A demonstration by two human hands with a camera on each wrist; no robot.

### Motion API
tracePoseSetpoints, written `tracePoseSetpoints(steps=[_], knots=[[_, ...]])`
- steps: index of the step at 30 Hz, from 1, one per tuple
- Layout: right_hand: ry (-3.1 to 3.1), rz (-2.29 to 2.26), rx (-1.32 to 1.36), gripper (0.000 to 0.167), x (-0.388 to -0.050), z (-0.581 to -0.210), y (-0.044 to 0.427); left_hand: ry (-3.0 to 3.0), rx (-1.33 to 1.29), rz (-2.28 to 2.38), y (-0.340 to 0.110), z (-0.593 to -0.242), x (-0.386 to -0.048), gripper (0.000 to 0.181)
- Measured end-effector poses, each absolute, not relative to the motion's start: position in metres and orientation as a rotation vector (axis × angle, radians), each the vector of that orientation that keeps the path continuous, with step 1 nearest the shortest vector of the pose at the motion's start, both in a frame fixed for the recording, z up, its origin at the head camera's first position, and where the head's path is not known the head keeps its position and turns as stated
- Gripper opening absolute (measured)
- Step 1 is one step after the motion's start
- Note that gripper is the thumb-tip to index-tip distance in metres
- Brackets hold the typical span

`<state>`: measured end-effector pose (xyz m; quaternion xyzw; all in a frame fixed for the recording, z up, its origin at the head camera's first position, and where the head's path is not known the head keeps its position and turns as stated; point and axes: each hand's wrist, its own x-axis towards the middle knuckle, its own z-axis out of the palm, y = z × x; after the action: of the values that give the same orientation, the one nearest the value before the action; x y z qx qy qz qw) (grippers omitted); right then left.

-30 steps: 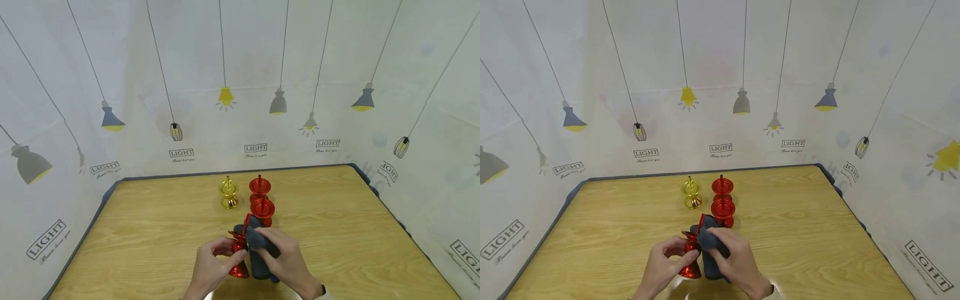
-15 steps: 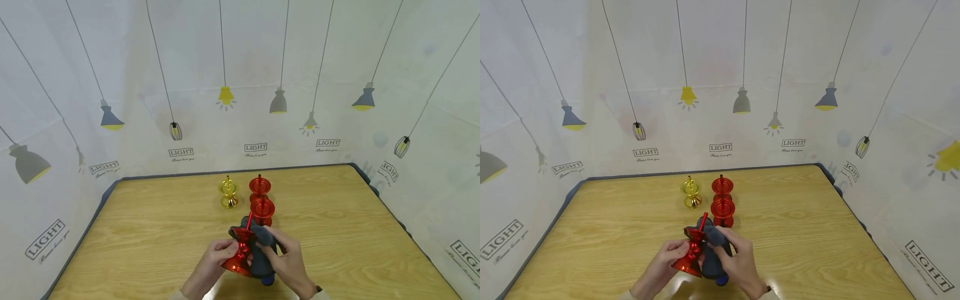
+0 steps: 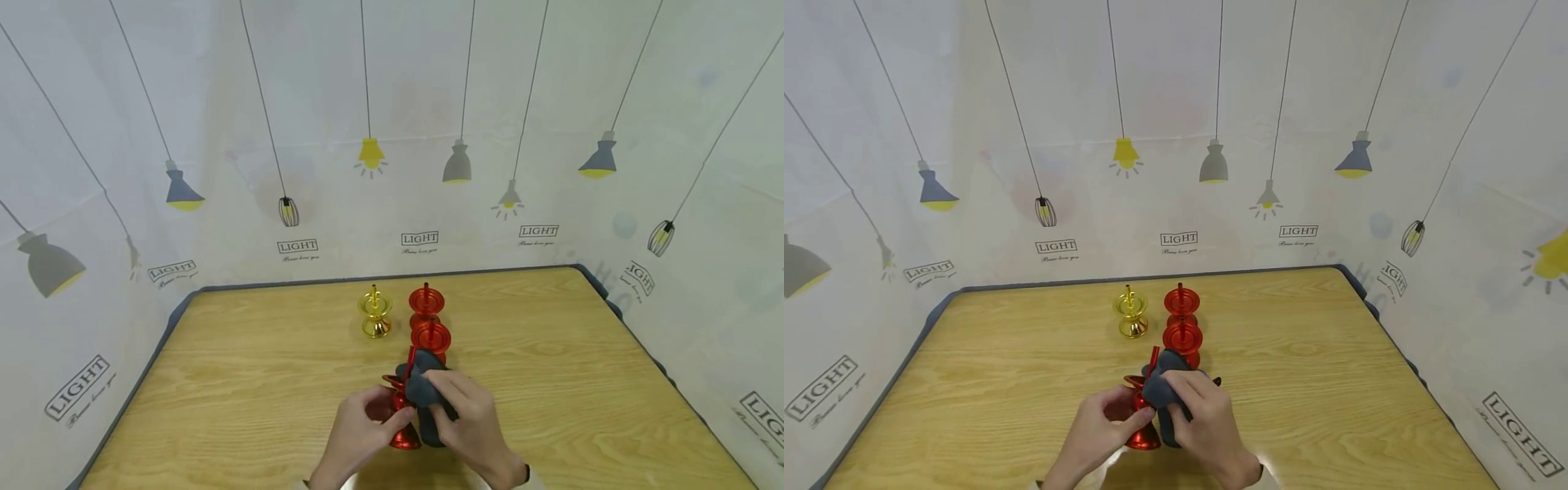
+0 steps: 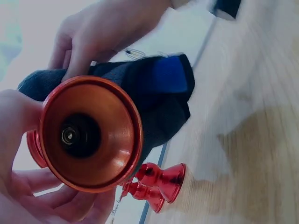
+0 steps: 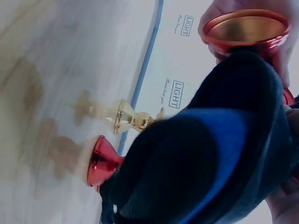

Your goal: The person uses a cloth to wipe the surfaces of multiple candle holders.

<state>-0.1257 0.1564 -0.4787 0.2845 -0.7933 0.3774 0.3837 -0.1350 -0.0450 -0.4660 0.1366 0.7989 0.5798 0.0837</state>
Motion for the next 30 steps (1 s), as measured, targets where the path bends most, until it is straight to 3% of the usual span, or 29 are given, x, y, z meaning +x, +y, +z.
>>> tracePoseSetpoints(steps=[5, 9, 11, 14, 21, 25, 30], knots=[[-2.037, 0.987, 0.729, 0.021, -0.124, -0.476, 0.156, 2.417, 0.364, 1.755, -0.044, -0.467, -0.134, 0.03], [-2.037, 1.098, 0.707, 0.043, -0.121, -0.475, 0.157, 2.247, 0.38, 1.837, -0.047, -0.467, -0.136, 0.029], [-2.034, 1.161, 0.688, 0.046, -0.121, -0.476, 0.157, 2.113, 0.377, 1.889, -0.05, -0.468, -0.138, 0.032], [-2.025, 1.288, 0.639, 0.044, -0.121, -0.479, 0.158, 1.864, 0.405, 1.979, -0.054, -0.471, -0.14, 0.036], [-1.984, 1.617, 0.559, 0.037, -0.12, -0.49, 0.152, 1.332, 0.495, 2.046, -0.06, -0.486, -0.142, 0.024], [-1.988, 1.405, 0.631, 0.035, -0.121, -0.489, 0.155, 1.558, 0.447, 2.0, -0.061, -0.485, -0.14, 0.033], [-1.975, 1.004, 0.751, 0.02, -0.127, -0.479, 0.158, 2.071, 0.43, 1.865, -0.051, -0.478, -0.137, 0.034]])
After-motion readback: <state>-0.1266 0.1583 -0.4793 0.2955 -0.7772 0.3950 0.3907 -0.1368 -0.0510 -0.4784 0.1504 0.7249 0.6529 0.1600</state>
